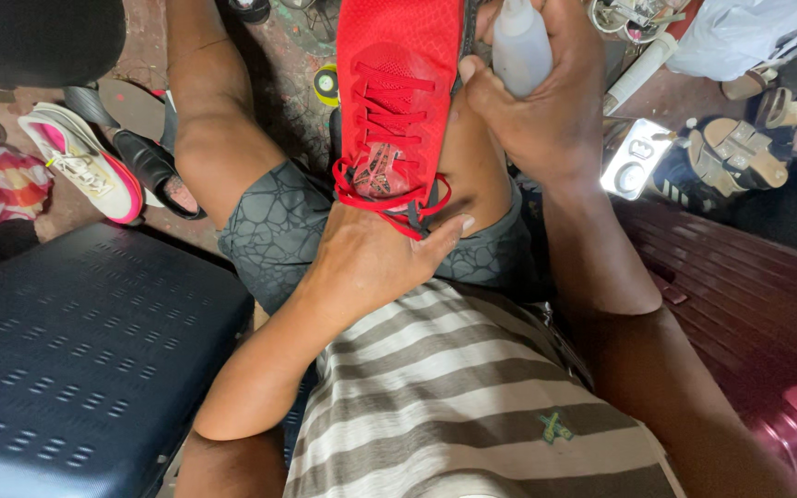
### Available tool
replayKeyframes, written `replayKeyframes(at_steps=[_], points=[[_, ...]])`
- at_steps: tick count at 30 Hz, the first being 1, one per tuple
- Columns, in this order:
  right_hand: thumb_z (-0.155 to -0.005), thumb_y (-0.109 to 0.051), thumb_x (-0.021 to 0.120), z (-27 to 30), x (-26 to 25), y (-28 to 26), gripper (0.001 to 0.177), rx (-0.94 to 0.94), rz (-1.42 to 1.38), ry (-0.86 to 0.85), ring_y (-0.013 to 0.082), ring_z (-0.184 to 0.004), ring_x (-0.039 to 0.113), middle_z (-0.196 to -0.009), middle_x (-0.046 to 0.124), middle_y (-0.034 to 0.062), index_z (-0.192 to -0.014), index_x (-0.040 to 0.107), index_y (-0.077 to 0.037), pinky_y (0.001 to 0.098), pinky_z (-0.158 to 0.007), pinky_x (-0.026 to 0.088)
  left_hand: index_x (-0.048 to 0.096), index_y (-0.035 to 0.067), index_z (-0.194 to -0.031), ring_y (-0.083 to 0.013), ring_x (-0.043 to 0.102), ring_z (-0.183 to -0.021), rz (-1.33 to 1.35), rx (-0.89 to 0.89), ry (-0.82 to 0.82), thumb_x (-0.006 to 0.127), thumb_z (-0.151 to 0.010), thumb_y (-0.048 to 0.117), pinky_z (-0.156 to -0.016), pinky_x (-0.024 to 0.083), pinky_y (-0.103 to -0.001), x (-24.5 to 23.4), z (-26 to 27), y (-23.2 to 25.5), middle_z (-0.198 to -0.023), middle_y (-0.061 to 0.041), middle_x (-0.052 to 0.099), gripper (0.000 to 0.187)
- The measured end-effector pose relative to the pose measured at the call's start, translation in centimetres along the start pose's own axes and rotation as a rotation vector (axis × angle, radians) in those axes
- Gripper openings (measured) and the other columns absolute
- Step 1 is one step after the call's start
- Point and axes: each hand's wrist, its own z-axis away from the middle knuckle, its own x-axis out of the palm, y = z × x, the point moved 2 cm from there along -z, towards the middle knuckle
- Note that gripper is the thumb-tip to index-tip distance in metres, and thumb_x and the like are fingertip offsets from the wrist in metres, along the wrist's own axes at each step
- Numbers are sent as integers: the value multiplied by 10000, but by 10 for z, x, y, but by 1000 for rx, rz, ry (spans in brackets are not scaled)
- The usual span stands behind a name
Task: The person applies glue from a small bottle to the sole and upper of a red sneaker, then presses the parts together and rubs the surface to bond them. The shoe is rotated and repositioned repeatedly to treat different areas.
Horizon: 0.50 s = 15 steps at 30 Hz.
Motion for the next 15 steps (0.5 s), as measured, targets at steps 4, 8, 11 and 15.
replayKeyframes(at_steps=[4,8,11,15], points=[[-991,159,675,0,0,2,247,77,-101,-9,118,-846,671,-1035,598,51,-1135,535,15,258,-745,571,678,50,-1128,-367,668,-1025,-22,6,-3,840,-866,313,-905,528,-476,0,-1,0,-1090,-120,715,404],[-988,147,639,1,0,3,243,127,-211,-10,121,-786,711,-1030,613,33,-1141,529,-8,249,-712,590,702,72,-1126,-356,672,-1022,-23,-5,-21,840,-864,312,-898,532,-466,-1,-1,2,-1089,-109,718,381],[-1014,185,620,0,-1,1,218,7,-121,-37,167,-815,712,-995,639,63,-1130,539,19,270,-750,582,734,109,-1138,-328,683,-1013,-11,-13,-42,833,-876,311,-898,537,-453,-3,-2,3,-1093,-92,725,345],[-1013,141,698,-1,-2,1,216,-58,7,3,179,-775,621,-967,619,79,-1113,556,12,276,-728,505,759,135,-1127,-321,685,-1012,-17,-14,-63,836,-865,322,-899,536,-452,-6,-3,3,-1088,-90,726,331]])
